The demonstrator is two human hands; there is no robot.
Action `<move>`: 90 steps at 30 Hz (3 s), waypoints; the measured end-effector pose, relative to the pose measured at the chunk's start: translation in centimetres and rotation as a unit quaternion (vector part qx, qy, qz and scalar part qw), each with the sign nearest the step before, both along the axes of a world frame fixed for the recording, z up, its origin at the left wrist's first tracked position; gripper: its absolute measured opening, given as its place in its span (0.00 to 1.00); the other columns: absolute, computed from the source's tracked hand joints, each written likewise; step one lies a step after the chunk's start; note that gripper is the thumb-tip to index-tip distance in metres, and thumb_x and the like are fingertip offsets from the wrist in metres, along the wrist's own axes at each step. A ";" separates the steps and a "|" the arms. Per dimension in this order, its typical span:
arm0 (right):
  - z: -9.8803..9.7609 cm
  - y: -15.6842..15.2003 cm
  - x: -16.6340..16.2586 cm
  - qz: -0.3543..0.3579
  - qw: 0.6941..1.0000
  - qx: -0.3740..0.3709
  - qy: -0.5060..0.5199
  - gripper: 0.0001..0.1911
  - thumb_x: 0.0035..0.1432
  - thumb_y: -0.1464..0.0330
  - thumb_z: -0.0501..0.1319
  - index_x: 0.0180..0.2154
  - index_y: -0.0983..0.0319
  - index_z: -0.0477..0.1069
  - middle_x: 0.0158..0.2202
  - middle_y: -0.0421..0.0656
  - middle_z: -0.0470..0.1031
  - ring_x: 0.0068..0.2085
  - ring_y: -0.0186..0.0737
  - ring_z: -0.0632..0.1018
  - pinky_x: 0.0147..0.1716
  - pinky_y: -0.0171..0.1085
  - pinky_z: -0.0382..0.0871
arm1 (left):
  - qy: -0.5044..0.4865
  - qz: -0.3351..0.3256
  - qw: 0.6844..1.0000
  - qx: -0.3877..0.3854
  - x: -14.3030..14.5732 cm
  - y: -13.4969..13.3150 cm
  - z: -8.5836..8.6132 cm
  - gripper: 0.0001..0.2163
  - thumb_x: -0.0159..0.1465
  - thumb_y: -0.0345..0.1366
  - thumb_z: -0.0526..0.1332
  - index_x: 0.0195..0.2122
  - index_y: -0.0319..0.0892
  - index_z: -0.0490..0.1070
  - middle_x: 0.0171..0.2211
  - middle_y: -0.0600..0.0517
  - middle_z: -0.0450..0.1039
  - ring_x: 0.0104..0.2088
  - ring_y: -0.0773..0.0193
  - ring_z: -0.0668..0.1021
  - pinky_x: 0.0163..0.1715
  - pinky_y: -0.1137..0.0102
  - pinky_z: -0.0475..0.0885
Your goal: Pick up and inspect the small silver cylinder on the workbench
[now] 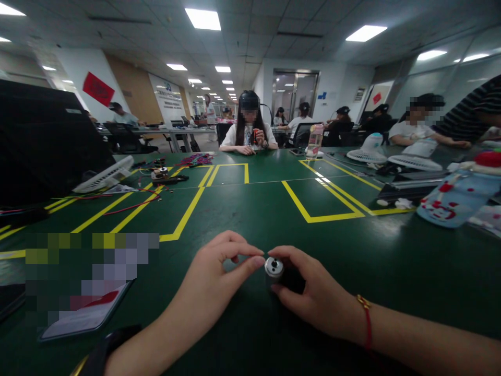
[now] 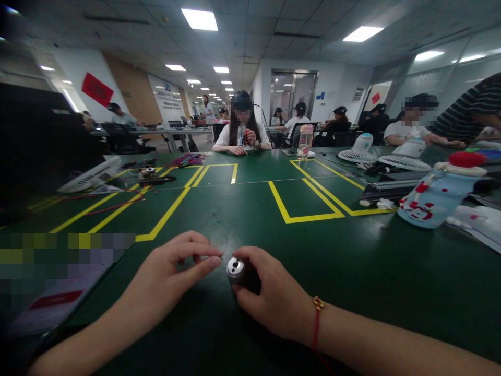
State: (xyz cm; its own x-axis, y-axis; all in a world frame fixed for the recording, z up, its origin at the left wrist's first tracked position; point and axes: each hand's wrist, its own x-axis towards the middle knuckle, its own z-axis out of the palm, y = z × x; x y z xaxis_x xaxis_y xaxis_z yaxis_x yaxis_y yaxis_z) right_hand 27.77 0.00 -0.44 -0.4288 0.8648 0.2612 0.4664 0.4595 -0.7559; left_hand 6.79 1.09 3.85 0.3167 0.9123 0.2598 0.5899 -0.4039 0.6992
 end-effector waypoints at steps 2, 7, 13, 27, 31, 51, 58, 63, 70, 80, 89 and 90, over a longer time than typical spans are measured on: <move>0.0 -0.1 0.0 -0.009 1.000 0.014 -0.012 0.22 0.53 0.70 0.60 0.51 0.55 0.62 0.47 0.38 0.70 0.44 0.29 0.73 0.46 0.33 0.70 | 0.044 -0.006 0.999 -0.022 -0.3 -0.1 -1.1 0.04 0.62 0.37 0.65 0.35 0.50 0.81 0.34 0.54 0.75 0.37 0.60 0.77 0.37 0.68 0.69; 0.3 -0.3 -0.4 -0.029 0.999 0.009 -0.017 0.21 0.53 0.70 0.60 0.50 0.56 0.63 0.45 0.39 0.71 0.42 0.29 0.74 0.44 0.32 0.71 | 0.090 -0.014 0.995 -0.031 0.7 0.1 -3.3 0.01 0.56 0.38 0.70 0.30 0.53 0.82 0.34 0.55 0.78 0.40 0.54 0.77 0.39 0.63 0.66; 0.6 1.7 5.7 -0.166 0.985 -0.006 -0.044 0.25 0.55 0.59 0.60 0.54 0.58 0.61 0.50 0.44 0.71 0.46 0.35 0.75 0.47 0.36 0.72 | 0.063 0.004 0.997 -0.051 -1.6 -0.2 -2.3 0.12 0.60 0.43 0.66 0.45 0.51 0.77 0.40 0.53 0.76 0.39 0.57 0.76 0.38 0.65 0.70; 0.2 3.3 19.1 -0.402 0.820 0.269 -0.306 0.37 0.49 0.48 0.60 0.54 0.63 0.65 0.57 0.56 0.63 0.58 0.59 0.65 0.54 0.55 0.60 | -0.059 0.077 0.982 -0.165 -7.0 -1.3 -3.5 0.10 0.64 0.44 0.57 0.37 0.48 0.76 0.36 0.53 0.78 0.40 0.55 0.78 0.35 0.68 0.72; 0.3 2.2 8.7 -0.142 0.917 0.235 -0.290 0.20 0.55 0.54 0.60 0.49 0.50 0.71 0.56 0.43 0.65 0.57 0.49 0.64 0.56 0.55 0.55 | -0.043 0.071 0.984 -0.155 -6.9 -1.4 -3.4 0.09 0.65 0.43 0.57 0.36 0.48 0.75 0.36 0.53 0.77 0.39 0.55 0.78 0.36 0.68 0.71; 4.5 2.7 21.1 -0.476 0.831 0.007 -0.289 0.22 0.59 0.53 0.52 0.42 0.61 0.73 0.42 0.49 0.74 0.36 0.39 0.74 0.38 0.40 0.64 | -0.032 0.050 0.990 -0.126 -6.9 -1.8 -3.3 0.11 0.66 0.41 0.55 0.32 0.47 0.75 0.33 0.53 0.75 0.36 0.58 0.78 0.37 0.69 0.70; 4.9 2.9 20.8 -0.500 0.823 -0.044 -0.265 0.21 0.58 0.54 0.53 0.43 0.61 0.73 0.40 0.47 0.76 0.33 0.38 0.74 0.37 0.40 0.64 | -0.028 0.049 0.990 -0.128 -6.9 -1.9 -3.0 0.10 0.66 0.41 0.56 0.32 0.47 0.75 0.33 0.54 0.76 0.37 0.59 0.78 0.38 0.69 0.70; 5.1 2.6 20.1 -0.521 0.823 -0.052 -0.221 0.19 0.55 0.57 0.58 0.44 0.61 0.74 0.41 0.48 0.76 0.35 0.38 0.76 0.37 0.39 0.65 | -0.032 0.049 0.991 -0.121 -6.9 -2.0 -3.1 0.10 0.65 0.40 0.56 0.31 0.47 0.75 0.32 0.54 0.76 0.36 0.59 0.78 0.36 0.70 0.70; 3.6 2.9 21.0 -0.483 0.853 -0.038 -0.194 0.28 0.49 0.51 0.62 0.46 0.63 0.70 0.40 0.53 0.76 0.34 0.43 0.78 0.34 0.41 0.68 | -0.025 0.045 0.991 -0.127 -6.9 -2.0 -3.1 0.10 0.65 0.41 0.56 0.32 0.47 0.76 0.33 0.54 0.76 0.36 0.59 0.78 0.37 0.70 0.71; 1.3 0.6 5.7 -0.122 0.990 0.049 -0.057 0.20 0.56 0.62 0.61 0.50 0.58 0.64 0.50 0.47 0.71 0.48 0.39 0.74 0.48 0.39 0.72 | 0.001 0.045 0.992 -0.115 -6.5 -1.8 -3.1 0.10 0.65 0.40 0.56 0.32 0.47 0.76 0.33 0.53 0.76 0.36 0.58 0.78 0.38 0.68 0.72; 0.1 0.4 -1.9 -0.007 0.999 -0.040 0.005 0.25 0.54 0.68 0.62 0.52 0.55 0.57 0.48 0.40 0.70 0.46 0.31 0.73 0.49 0.35 0.70 | 0.029 0.057 0.993 -0.103 -4.8 -1.7 -2.3 0.08 0.66 0.38 0.57 0.41 0.46 0.75 0.35 0.53 0.76 0.34 0.59 0.77 0.35 0.67 0.71; -0.1 0.5 -1.7 -0.011 0.998 -0.055 0.017 0.27 0.53 0.68 0.63 0.53 0.55 0.56 0.48 0.40 0.70 0.47 0.31 0.73 0.50 0.35 0.69 | 0.025 0.047 0.994 -0.091 -4.1 -1.6 -2.0 0.08 0.66 0.37 0.58 0.42 0.46 0.75 0.37 0.53 0.75 0.34 0.60 0.76 0.35 0.67 0.71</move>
State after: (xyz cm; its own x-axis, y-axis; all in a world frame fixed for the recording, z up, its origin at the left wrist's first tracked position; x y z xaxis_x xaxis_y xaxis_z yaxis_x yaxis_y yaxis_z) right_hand 26.02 0.46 -0.52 -0.4021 0.8982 0.1778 0.4491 0.3627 -0.8165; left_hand 2.69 -0.49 1.86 0.2364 0.9688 0.0744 0.6549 -0.2154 0.7243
